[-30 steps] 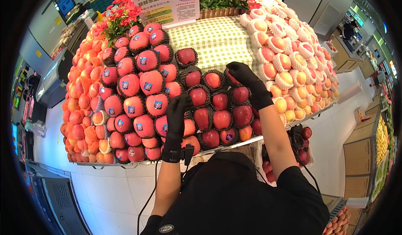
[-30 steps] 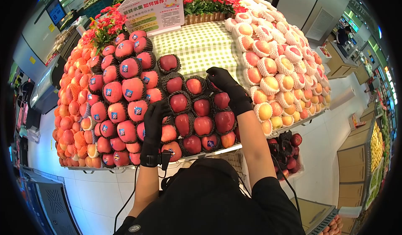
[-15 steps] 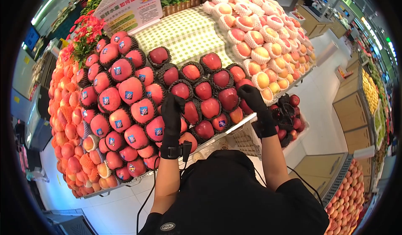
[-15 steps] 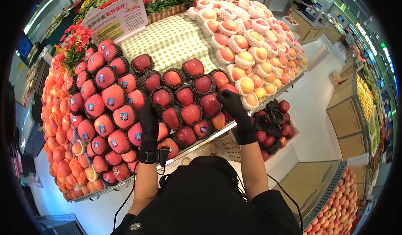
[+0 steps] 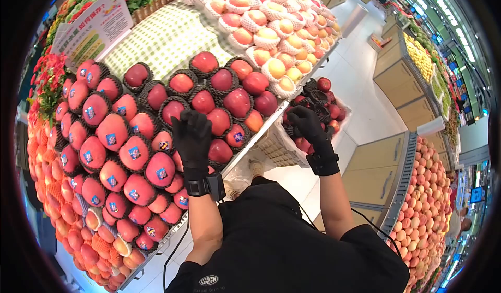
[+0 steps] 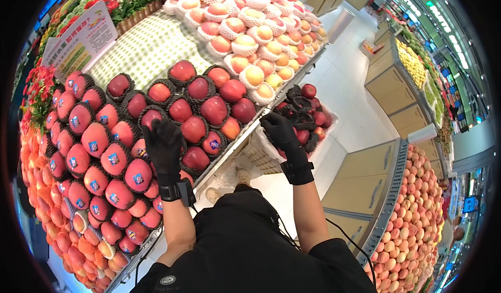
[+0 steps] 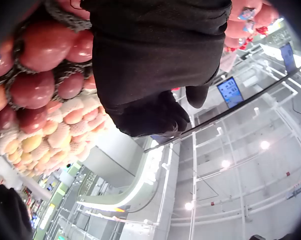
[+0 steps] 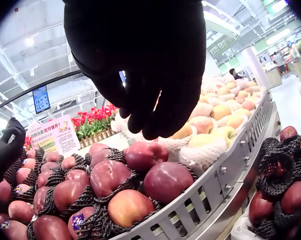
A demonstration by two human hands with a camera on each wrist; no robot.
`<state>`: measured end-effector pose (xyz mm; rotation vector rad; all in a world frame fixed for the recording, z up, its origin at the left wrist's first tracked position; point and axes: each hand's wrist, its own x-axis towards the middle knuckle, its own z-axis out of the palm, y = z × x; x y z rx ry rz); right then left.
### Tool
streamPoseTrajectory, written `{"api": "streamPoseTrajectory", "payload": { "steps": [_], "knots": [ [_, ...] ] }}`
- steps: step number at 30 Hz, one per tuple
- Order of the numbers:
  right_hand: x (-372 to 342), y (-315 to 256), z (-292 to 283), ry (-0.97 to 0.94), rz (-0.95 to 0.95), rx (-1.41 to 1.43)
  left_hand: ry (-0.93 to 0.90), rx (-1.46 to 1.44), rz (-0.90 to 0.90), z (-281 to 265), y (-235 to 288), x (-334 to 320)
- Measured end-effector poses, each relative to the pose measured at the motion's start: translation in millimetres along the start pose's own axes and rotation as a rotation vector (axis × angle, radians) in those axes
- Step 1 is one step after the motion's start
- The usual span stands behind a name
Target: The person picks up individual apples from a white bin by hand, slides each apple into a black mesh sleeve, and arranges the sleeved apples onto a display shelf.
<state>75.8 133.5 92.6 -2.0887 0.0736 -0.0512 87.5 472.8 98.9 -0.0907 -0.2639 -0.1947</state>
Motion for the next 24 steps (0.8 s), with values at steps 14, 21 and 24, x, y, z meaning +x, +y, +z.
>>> {"api": "streamPoseTrajectory", "payload": {
  "steps": [14, 21, 24],
  "knots": [
    [-34, 100, -71, 0.074, 0.157, -0.075, 0.250, 0.579, -0.282, -52, -89, 8],
    [-24, 175, -111, 0.178, 0.118, -0.020, 0.445, 0.679, -0.197, -64, -130, 36],
    [-16, 190, -129, 0.241, 0.061, -0.007, 0.485, 0.751, -0.196, -69, -153, 43]
  ]
}}
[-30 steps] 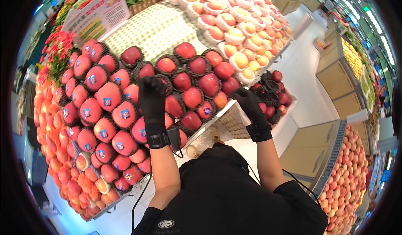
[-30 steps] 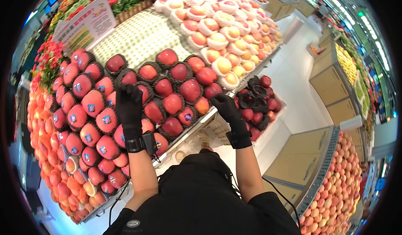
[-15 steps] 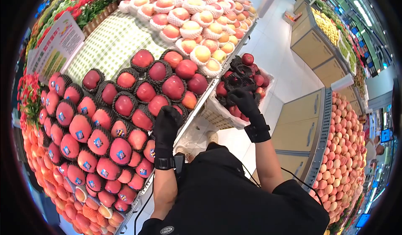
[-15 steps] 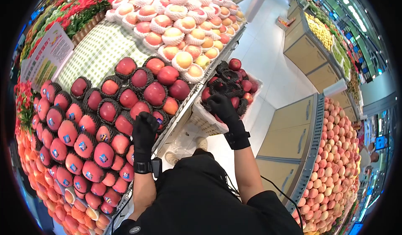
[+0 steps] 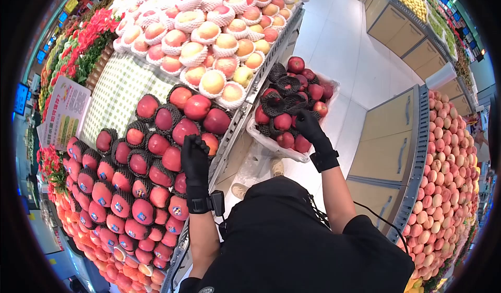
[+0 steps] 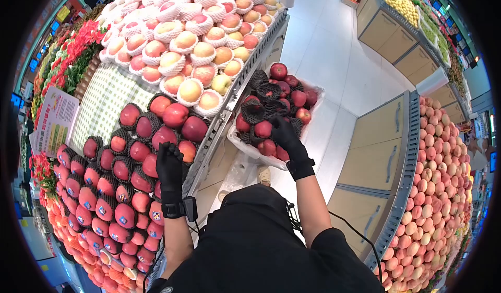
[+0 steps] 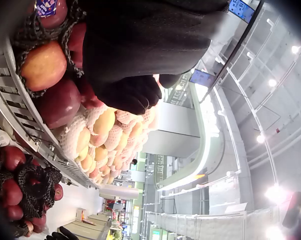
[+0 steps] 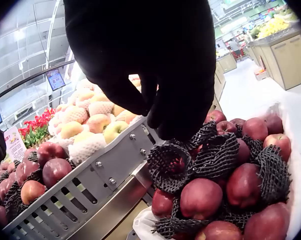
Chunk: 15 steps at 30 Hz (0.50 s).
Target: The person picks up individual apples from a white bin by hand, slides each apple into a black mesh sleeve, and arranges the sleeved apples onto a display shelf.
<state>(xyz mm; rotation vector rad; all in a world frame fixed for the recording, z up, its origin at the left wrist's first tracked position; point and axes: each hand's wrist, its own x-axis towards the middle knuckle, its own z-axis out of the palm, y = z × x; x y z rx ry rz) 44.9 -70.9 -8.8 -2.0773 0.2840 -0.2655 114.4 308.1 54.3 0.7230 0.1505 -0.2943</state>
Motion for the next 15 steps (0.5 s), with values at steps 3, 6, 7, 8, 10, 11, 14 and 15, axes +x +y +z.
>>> {"api": "streamPoseTrajectory", "payload": {
  "steps": [3, 6, 7, 8, 10, 11, 14, 15],
  "knots": [
    [16, 29, -15, -0.001, 0.039, 0.039, 0.059, 0.071, 0.008, 19, -17, 5],
    [33, 62, -28, -0.003, 0.148, 0.045, 0.171, 0.133, -0.011, 42, -34, 4],
    [39, 71, -32, 0.000, 0.186, 0.041, 0.213, 0.153, -0.018, 48, -39, 4],
    [45, 80, -37, 0.003, 0.197, 0.017, 0.191, 0.172, -0.015, 47, -44, 6],
    [56, 90, -46, 0.006, 0.216, -0.032, 0.148, 0.207, -0.008, 42, -55, 10],
    [60, 95, -51, 0.025, 0.221, 0.001, 0.161, 0.253, 0.005, 41, -62, 12],
    [77, 104, -62, 0.064, 0.241, 0.047, 0.201, 0.367, 0.028, 44, -81, 17],
    [84, 117, -64, 0.065, 0.251, 0.026, 0.217, 0.387, 0.024, 45, -90, 20]
  ]
}}
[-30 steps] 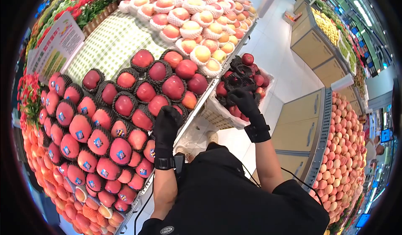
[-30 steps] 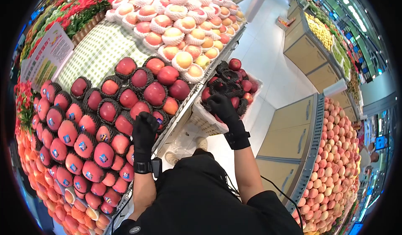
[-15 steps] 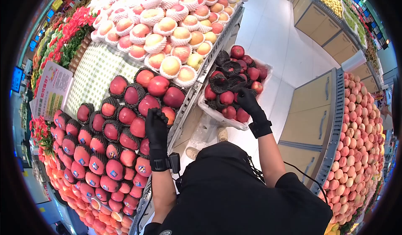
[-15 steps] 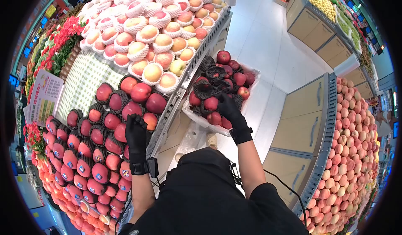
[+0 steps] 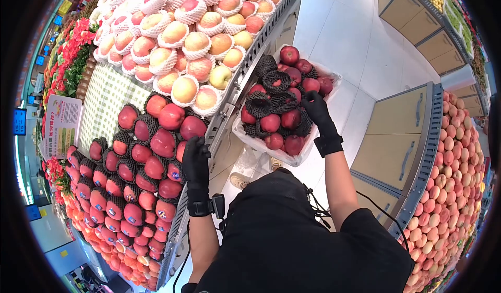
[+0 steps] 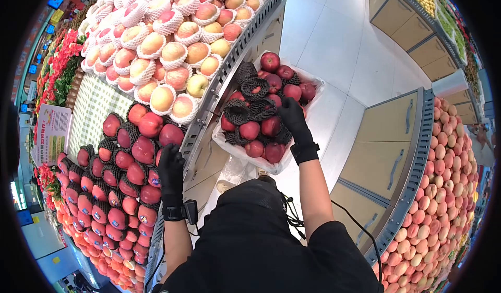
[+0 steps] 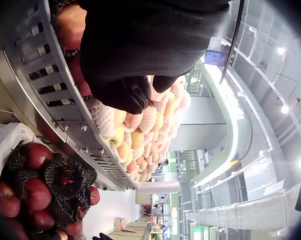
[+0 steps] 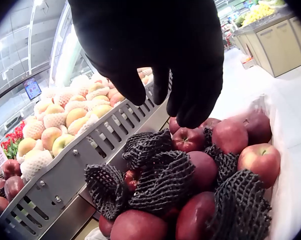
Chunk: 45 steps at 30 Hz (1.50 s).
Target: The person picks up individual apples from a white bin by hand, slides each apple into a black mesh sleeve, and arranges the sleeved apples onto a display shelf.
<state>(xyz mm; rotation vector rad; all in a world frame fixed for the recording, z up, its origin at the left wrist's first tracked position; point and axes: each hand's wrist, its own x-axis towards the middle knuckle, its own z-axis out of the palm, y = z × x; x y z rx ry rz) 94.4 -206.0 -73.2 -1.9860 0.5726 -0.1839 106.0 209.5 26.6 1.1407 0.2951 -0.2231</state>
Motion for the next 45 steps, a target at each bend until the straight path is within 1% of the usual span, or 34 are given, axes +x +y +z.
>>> {"api": "streamPoseTrajectory", "payload": {
  "steps": [1, 4, 5, 7, 9, 10, 11, 13, 16, 20, 22, 25, 28, 29, 32, 33, 36, 40, 42, 45],
  "knots": [
    [11, 10, 0, 0.005, 0.007, -0.020, 0.013, 0.021, -0.003, 5, -5, 1],
    [38, 24, 4, 0.070, -0.117, -0.051, 0.004, 0.015, -0.051, 17, -14, 0],
    [48, 26, 4, 0.039, -0.083, -0.014, -0.008, 0.037, -0.053, 19, -17, 0],
    [65, 0, -2, -0.023, -0.017, 0.059, -0.031, 0.080, -0.056, 21, -23, 0],
    [105, 34, 20, 0.041, -0.169, 0.033, -0.005, 0.091, -0.068, 24, -28, -3],
    [120, 37, 27, 0.074, -0.246, 0.022, 0.007, 0.096, -0.073, 25, -30, -5],
    [134, 40, 29, 0.074, -0.214, -0.073, 0.024, 0.098, -0.077, 25, -32, -7],
    [155, 14, 27, 0.074, -0.156, -0.263, 0.058, 0.098, -0.081, 25, -35, -11],
    [195, 12, 42, 0.064, -0.029, -0.361, 0.109, -0.035, -0.142, 24, -32, -14],
    [228, 9, 60, -0.003, 0.091, -0.495, 0.171, -0.055, -0.111, 19, -27, -14],
    [237, -1, 65, -0.070, 0.171, -0.560, 0.205, -0.070, -0.107, 21, -23, -13],
    [248, 0, 77, -0.097, 0.214, -0.614, 0.189, -0.057, -0.078, 21, -20, -11],
    [256, 2, 85, -0.101, 0.219, -0.699, 0.213, -0.027, -0.089, 24, -17, -9],
    [259, 8, 89, -0.060, 0.201, -0.711, 0.214, -0.028, -0.091, 24, -16, -8],
    [258, 2, 90, -0.065, 0.193, -0.766, 0.204, -0.036, -0.097, 21, -17, -5],
    [259, 3, 92, -0.040, 0.188, -0.768, 0.193, -0.041, -0.098, 19, -18, -4],
    [258, 4, 89, -0.046, 0.158, -0.770, 0.186, -0.069, -0.106, 20, -16, -5],
    [252, -5, 82, -0.024, 0.179, -0.678, 0.190, -0.047, -0.093, 18, -14, -4],
    [249, -6, 76, -0.013, 0.162, -0.594, 0.145, -0.054, -0.089, 13, -14, -1],
    [243, -2, 65, 0.028, 0.073, -0.424, 0.111, -0.055, -0.077, 11, -12, 1]
  ]
}}
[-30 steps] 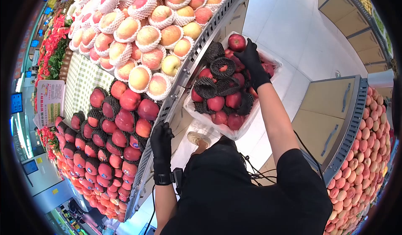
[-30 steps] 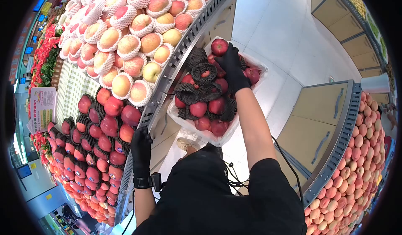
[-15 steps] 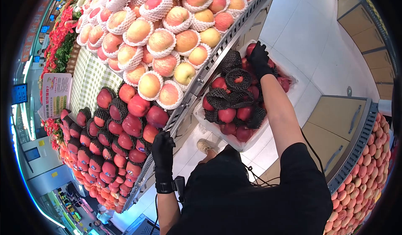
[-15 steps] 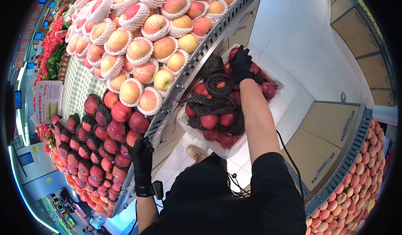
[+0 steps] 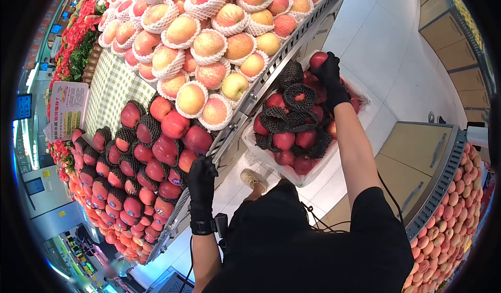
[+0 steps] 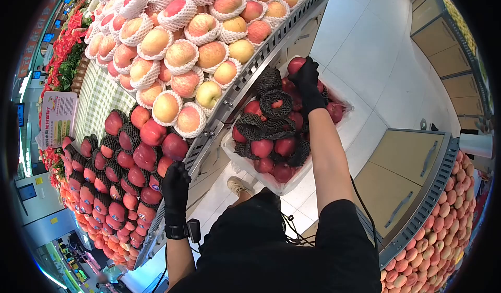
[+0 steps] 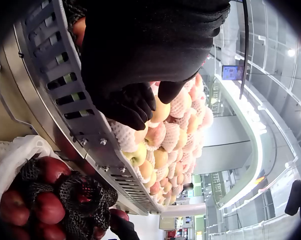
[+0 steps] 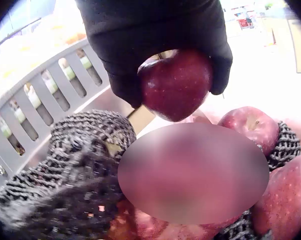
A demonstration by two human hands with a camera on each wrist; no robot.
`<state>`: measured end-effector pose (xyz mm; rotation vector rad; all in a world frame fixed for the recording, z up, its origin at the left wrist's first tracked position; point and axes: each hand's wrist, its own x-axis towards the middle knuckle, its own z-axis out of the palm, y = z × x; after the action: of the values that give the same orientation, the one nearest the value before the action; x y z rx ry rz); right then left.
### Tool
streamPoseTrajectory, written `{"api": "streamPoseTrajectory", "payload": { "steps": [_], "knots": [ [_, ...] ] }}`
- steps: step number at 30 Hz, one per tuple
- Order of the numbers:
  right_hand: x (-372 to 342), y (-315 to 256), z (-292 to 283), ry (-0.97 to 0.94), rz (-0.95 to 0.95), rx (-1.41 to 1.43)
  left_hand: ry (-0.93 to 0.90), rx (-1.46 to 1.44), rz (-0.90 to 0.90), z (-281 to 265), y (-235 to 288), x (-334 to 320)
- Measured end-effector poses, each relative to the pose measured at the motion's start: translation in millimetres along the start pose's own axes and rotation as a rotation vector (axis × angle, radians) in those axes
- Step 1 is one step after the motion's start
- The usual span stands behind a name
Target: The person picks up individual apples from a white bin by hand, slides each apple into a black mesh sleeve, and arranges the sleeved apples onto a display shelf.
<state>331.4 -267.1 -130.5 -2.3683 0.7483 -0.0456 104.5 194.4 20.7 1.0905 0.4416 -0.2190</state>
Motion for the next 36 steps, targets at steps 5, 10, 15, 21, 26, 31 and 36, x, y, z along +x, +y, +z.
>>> {"api": "streamPoseTrajectory", "payload": {
  "steps": [5, 10, 15, 21, 26, 31, 36],
  "knots": [
    [-39, -4, -18, 0.083, -0.031, 0.231, -0.036, -0.063, 0.011, -4, 10, -4],
    [-112, -19, -39, 0.065, -0.075, 0.507, -0.052, -0.012, 0.074, -24, 21, -11],
    [-198, -51, -59, 0.062, -0.185, 0.710, -0.080, -0.054, 0.064, -43, 48, -16],
    [-279, -102, -81, -0.129, -0.267, 0.887, -0.297, 0.088, 0.188, -66, 66, -13],
    [-340, -162, -83, -0.296, -0.211, 1.052, -0.305, -0.060, 0.105, -66, 87, -27],
    [-369, -205, -49, -0.519, -0.124, 1.409, -0.303, -0.109, 0.108, -99, 105, -38],
    [-392, -241, -24, -0.510, -0.258, 1.097, -0.349, -0.081, 0.083, -123, 130, -52]
  ]
}}
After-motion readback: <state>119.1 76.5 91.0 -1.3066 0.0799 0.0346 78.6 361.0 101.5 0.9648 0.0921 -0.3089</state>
